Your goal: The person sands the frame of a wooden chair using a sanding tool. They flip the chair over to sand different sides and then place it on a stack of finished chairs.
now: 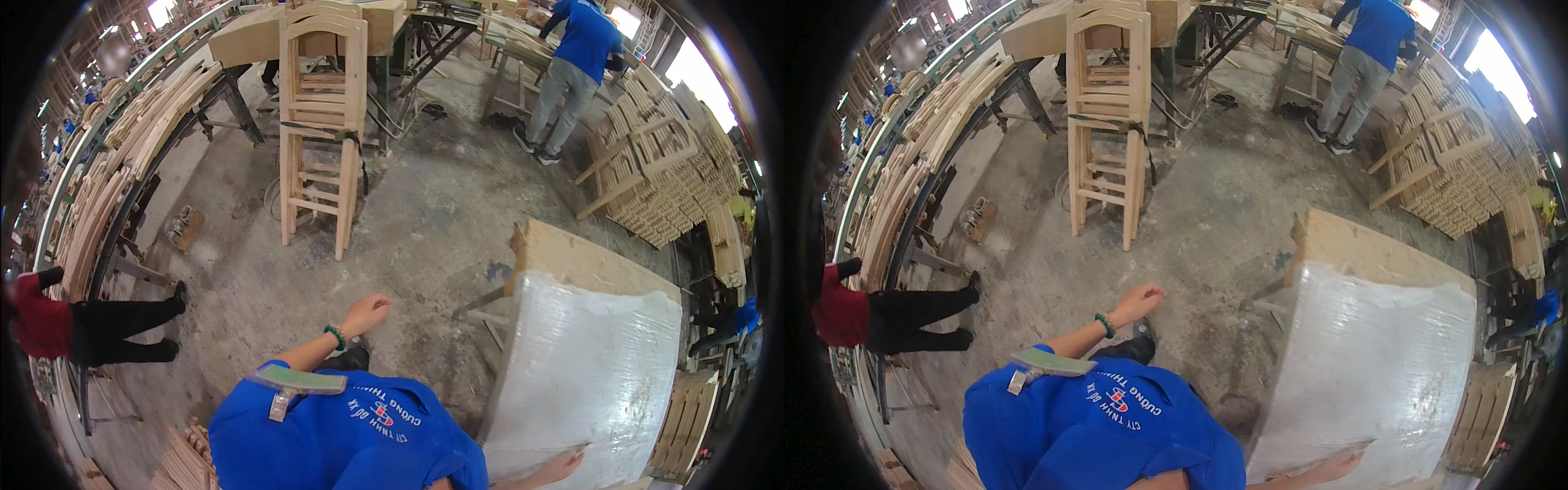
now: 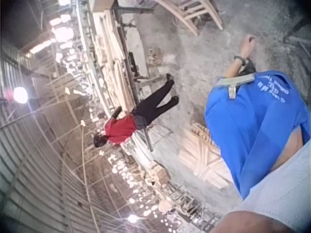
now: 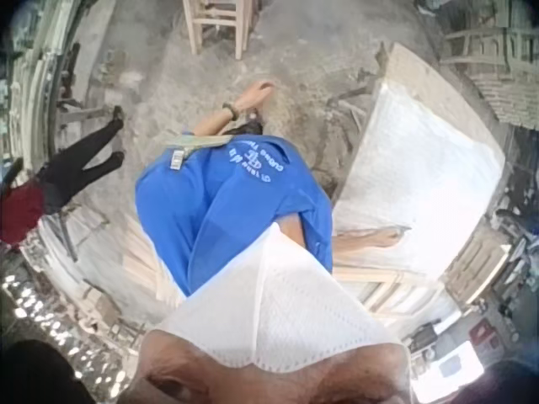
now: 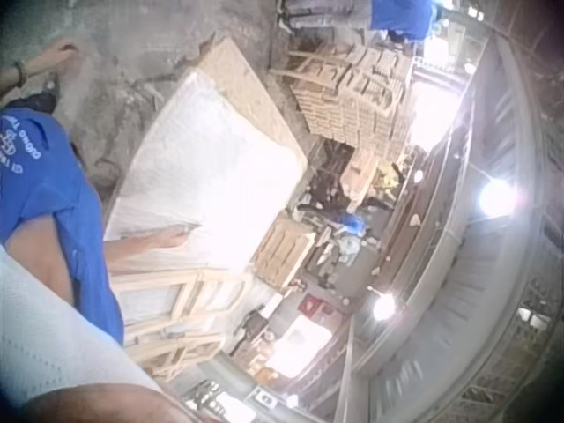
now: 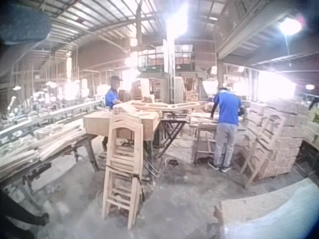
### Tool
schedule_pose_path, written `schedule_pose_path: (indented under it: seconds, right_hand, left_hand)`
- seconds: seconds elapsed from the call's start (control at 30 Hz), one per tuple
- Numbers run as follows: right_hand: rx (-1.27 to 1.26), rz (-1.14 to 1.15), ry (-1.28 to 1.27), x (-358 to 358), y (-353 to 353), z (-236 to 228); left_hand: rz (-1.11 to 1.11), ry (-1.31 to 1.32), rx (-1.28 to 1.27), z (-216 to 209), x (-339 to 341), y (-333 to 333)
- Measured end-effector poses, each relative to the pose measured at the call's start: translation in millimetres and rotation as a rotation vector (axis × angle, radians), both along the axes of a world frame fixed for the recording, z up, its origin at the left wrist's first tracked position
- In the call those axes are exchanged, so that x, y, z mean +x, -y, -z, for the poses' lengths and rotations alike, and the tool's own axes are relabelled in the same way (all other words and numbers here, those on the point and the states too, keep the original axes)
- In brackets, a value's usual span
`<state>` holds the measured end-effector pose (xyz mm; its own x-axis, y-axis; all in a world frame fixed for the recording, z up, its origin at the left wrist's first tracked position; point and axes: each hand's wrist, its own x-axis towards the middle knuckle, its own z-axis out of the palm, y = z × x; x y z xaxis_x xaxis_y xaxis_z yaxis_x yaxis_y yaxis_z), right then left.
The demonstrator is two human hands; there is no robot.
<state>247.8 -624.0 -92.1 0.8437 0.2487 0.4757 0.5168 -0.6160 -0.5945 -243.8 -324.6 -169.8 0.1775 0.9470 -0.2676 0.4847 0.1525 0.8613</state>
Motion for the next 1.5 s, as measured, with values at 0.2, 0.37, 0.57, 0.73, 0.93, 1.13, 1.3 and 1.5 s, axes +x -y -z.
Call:
schedule_pose_path:
  seconds: [0.2, 0.37, 0.57, 0.73, 0.93, 1.13, 1.3, 1.5]
  right_hand:
    - [0.250, -0.370, -0.505, -150, -208, -56]
    - [0.258, -0.693, -0.710, -241, -337, -41]
    - [0.131, -1.108, -0.877, -363, -516, -41]
    - [-0.005, -1.384, -0.906, -443, -662, -48]
    - [-0.120, -1.633, -0.847, -531, -886, -66]
    - [0.219, -1.733, 0.045, -647, -1126, -101]
    - [0.035, -1.409, 0.645, -710, -1202, -106]
    - [-0.154, -1.345, 0.852, -747, -1194, -96]
  left_hand:
    - [-0.341, 0.204, -0.119, 21, -157, -38]
    - [-0.409, 0.332, 0.001, 0, -224, -86]
    - [-0.787, 0.338, -0.126, 21, -307, -75]
    - [-0.978, 0.314, -0.222, 43, -344, -98]
    - [-1.074, 0.415, -0.226, 48, -353, -202]
    - [-1.009, 0.472, -0.123, 48, -355, -300]
    - [-1.107, 0.250, -0.162, 43, -361, -310]
    - [-1.172, 0.084, -0.301, 57, -364, -294]
